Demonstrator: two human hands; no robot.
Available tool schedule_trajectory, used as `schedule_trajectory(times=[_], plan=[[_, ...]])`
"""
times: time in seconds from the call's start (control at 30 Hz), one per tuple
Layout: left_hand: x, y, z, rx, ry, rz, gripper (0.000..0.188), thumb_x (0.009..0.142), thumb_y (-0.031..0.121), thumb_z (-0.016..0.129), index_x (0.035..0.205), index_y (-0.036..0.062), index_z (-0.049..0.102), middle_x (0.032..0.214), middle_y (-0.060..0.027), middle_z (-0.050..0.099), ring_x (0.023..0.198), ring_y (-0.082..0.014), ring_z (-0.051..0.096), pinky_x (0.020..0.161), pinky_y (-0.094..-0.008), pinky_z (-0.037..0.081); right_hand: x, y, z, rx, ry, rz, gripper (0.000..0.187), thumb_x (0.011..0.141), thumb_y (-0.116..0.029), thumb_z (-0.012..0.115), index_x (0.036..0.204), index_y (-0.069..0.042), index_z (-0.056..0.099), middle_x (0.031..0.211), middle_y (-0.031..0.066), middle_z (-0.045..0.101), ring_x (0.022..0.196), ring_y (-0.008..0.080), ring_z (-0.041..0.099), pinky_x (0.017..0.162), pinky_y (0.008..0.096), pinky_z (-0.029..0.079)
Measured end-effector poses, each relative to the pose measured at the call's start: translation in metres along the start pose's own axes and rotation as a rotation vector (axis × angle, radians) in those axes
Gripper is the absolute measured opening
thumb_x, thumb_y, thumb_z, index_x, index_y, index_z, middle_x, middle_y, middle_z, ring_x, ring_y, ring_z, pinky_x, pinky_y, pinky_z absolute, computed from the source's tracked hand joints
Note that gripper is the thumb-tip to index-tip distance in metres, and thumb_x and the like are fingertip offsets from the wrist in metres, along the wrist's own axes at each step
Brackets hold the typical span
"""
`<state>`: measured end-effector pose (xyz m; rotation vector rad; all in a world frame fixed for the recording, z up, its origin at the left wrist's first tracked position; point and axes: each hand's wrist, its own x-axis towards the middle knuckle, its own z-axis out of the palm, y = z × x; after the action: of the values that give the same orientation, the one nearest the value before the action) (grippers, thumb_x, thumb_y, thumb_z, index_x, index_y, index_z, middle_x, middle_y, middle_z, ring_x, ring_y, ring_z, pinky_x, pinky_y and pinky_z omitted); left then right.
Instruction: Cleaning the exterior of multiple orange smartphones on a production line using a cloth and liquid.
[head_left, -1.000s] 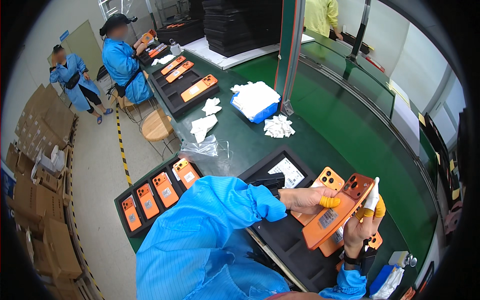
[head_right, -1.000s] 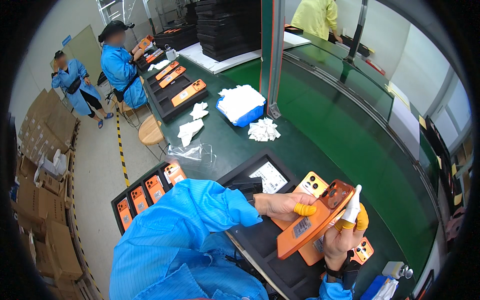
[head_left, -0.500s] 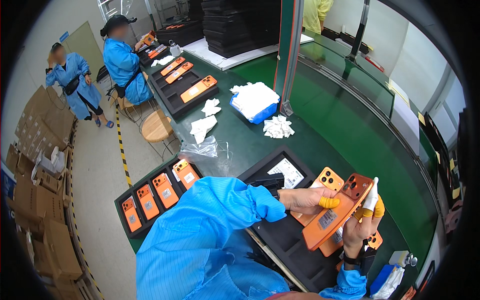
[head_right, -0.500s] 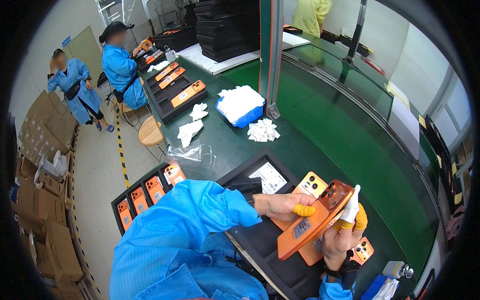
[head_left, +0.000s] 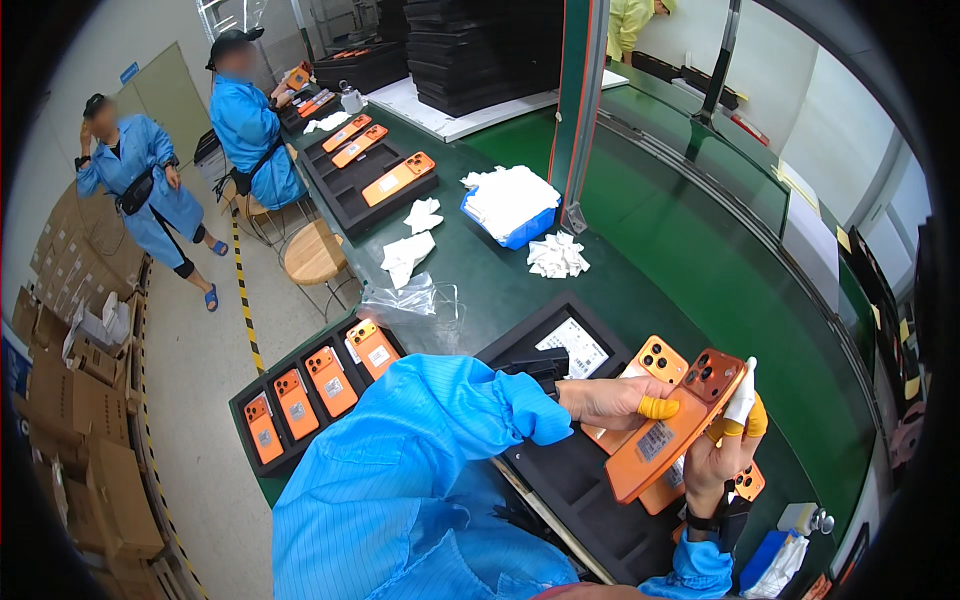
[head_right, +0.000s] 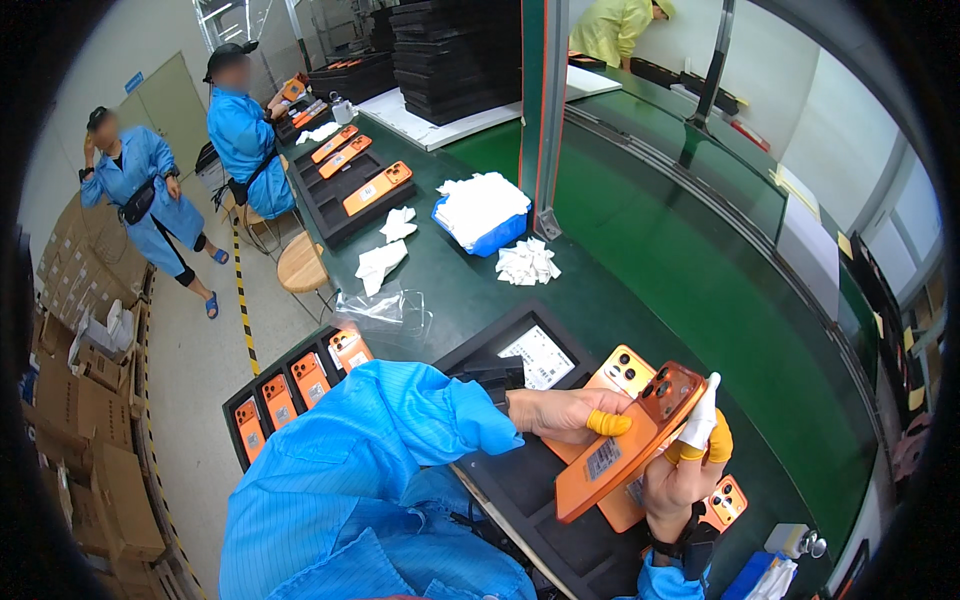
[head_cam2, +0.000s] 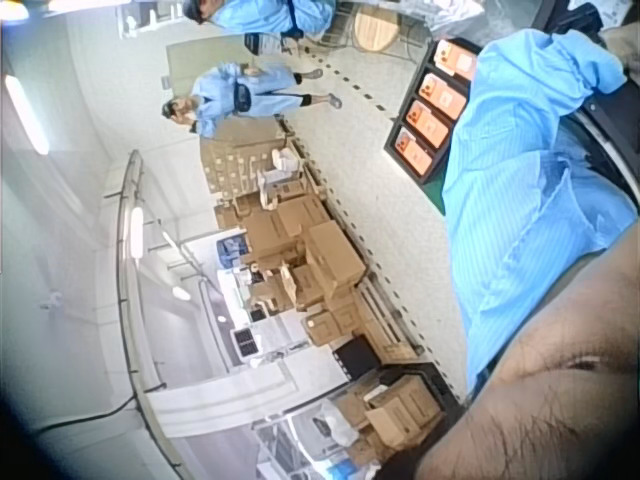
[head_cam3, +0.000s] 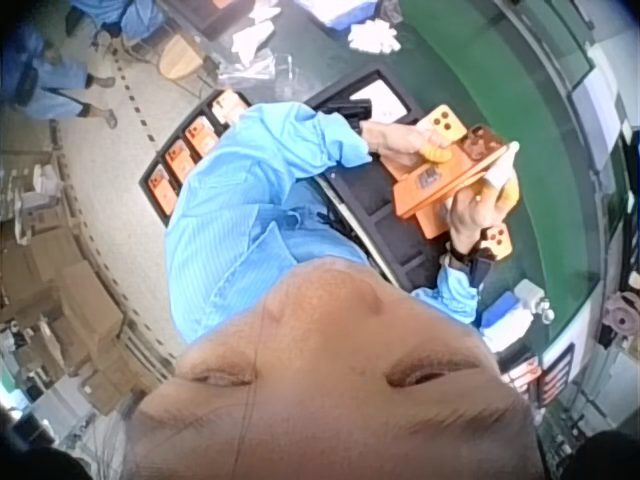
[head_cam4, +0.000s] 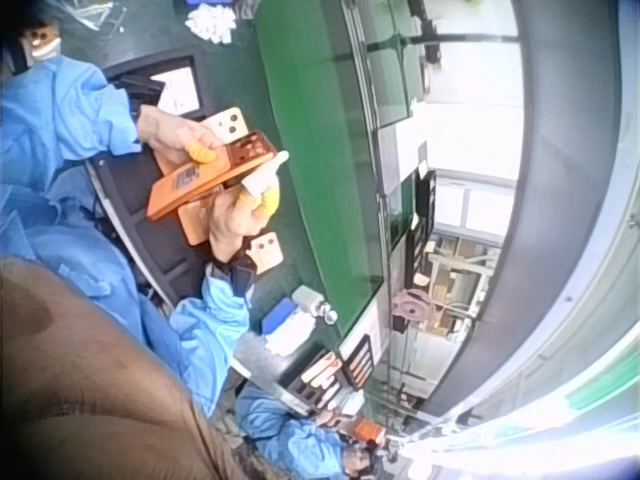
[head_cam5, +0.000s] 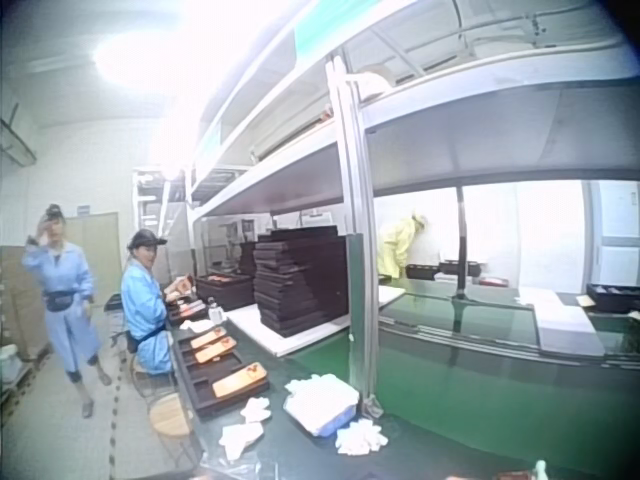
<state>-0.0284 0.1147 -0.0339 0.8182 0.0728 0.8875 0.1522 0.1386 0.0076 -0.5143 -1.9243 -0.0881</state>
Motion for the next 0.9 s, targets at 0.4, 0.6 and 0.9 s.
schedule_trajectory(times=[0.4,0.6,0.9], plan=[[-0.001,0.002,0.003,-0.007,0.01,0.02,0.041,0.095,0.023,0.052,0.13,0.0025,0.046,0.124,-0.0061,0.056,0.114,-0.0158,0.053,0.101,-0.0326,0.04,0.0,0.0,-0.001,0.028,-0.008,0.005,0.042,0.084,0.003,0.063,0.123,0.009,0.05,0.119,0.0167,0.051,0.104,0.0281,0.058,0.087,0.0351,0.051],[-0.002,0.014,0.008,0.081,-0.026,0.062,0.042,0.093,0.025,0.055,0.128,0.0027,0.048,0.122,-0.0054,0.057,0.112,-0.0142,0.054,0.097,-0.0309,0.042,0.024,0.008,-0.017,-0.173,-0.016,-0.175,0.041,0.069,0.016,0.052,0.109,0.012,0.059,0.105,0.0226,0.059,0.088,0.0357,0.062,0.071,0.0377,0.051],[-0.011,0.044,0.032,1.705,0.452,0.929,0.03,0.079,0.027,0.07,0.102,0.0071,0.065,0.077,-0.0033,0.055,0.067,-0.0166,0.043,0.076,-0.0356,0.024,0.018,0.014,-0.003,-0.08,-0.155,-0.034,0.032,0.074,0.01,0.056,0.105,0.006,0.06,0.104,0.0191,0.058,0.088,0.0307,0.062,0.073,0.0351,0.05]])
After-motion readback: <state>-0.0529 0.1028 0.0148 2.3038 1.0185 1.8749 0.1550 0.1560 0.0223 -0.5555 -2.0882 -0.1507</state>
